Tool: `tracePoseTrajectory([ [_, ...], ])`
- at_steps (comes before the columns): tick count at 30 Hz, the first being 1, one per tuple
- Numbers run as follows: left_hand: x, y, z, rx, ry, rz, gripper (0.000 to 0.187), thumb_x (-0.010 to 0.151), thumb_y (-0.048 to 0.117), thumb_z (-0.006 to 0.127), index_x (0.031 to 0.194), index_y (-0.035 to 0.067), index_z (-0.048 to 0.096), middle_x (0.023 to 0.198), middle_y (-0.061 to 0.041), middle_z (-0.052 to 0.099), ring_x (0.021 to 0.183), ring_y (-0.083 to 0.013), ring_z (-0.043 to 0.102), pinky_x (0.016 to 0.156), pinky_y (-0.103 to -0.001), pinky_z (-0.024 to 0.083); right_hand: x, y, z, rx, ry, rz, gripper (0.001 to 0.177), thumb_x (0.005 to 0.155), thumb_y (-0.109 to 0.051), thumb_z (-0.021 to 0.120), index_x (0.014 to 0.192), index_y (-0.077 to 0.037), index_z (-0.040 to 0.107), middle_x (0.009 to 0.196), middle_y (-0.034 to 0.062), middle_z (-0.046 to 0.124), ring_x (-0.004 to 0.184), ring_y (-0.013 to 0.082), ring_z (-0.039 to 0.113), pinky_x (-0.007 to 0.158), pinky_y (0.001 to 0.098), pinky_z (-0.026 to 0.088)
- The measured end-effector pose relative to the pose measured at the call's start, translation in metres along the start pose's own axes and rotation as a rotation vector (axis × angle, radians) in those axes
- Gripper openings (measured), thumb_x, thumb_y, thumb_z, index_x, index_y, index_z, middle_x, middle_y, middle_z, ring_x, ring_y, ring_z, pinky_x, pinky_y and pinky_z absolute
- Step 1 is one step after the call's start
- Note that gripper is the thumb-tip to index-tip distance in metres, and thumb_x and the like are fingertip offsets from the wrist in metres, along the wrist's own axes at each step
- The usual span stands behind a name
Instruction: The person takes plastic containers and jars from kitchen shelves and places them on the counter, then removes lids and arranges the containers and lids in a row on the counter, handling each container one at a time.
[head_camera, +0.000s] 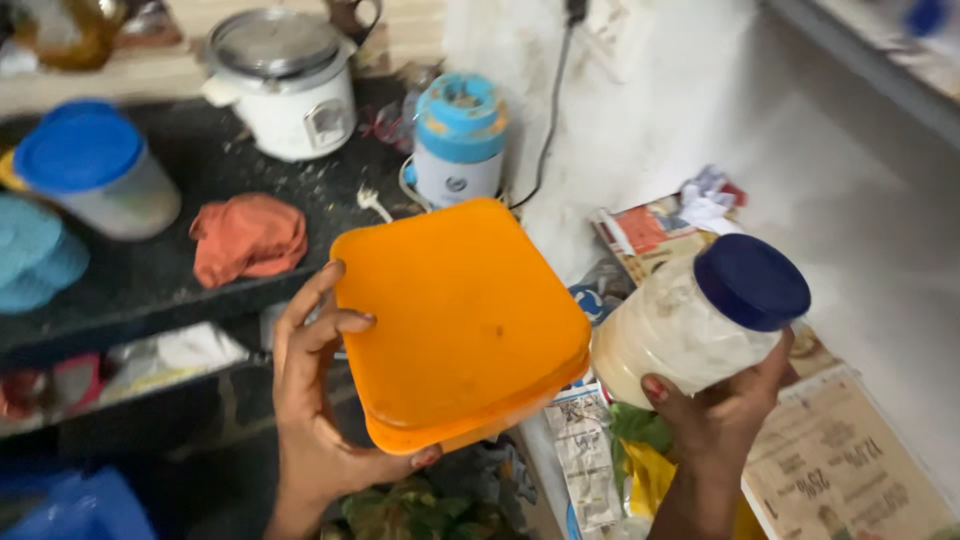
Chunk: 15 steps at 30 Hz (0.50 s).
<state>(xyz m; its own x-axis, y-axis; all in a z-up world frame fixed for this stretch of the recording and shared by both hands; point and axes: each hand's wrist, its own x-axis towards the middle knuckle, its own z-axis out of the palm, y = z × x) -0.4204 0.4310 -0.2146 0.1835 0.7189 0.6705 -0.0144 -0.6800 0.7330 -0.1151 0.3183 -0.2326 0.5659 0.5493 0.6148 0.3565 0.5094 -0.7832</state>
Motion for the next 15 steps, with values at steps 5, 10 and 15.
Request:
tracePoseTrajectory([
  [5, -0.016, -0.006, -0.012, 0.215, 0.101, -0.023, 0.093, 0.054, 0.045, 0.096, 0.13, 0.007, 0.057, 0.159, -0.024, 0.041, 0.154, -0.0426, 0.044, 0.128, -0.054, 0.04, 0.015, 0.029, 0.028, 0.093, -0.152, 0.066, 0.117, 0.072, -0.03, 0.1, 0.159, 0.0, 0.026, 0.146, 0.0115, 0.051, 0.132, 0.0223, 0.053, 0.117, 0.0371, 0.049],
  [10, -0.028, -0.013, -0.046, 0.332, 0.198, -0.068, 0.092, 0.054, 0.044, 0.096, 0.129, 0.006, 0.058, 0.157, -0.025, 0.042, 0.15, -0.0423, 0.046, 0.125, -0.055, 0.041, 0.022, 0.05, 0.082, 0.156, -0.27, 0.097, 0.125, 0.071, -0.03, 0.097, 0.166, -0.002, 0.022, 0.147, 0.0123, 0.049, 0.136, 0.0229, 0.054, 0.118, 0.0383, 0.05],
  [15, -0.032, -0.034, -0.103, 0.43, 0.272, -0.08, 0.091, 0.052, 0.044, 0.096, 0.126, 0.006, 0.059, 0.155, -0.027, 0.044, 0.147, -0.042, 0.047, 0.119, -0.052, 0.044, 0.015, 0.067, 0.145, 0.142, -0.36, 0.039, 0.122, 0.069, -0.026, 0.095, 0.163, -0.003, 0.022, 0.146, 0.0125, 0.05, 0.138, 0.0239, 0.055, 0.118, 0.0375, 0.05],
])
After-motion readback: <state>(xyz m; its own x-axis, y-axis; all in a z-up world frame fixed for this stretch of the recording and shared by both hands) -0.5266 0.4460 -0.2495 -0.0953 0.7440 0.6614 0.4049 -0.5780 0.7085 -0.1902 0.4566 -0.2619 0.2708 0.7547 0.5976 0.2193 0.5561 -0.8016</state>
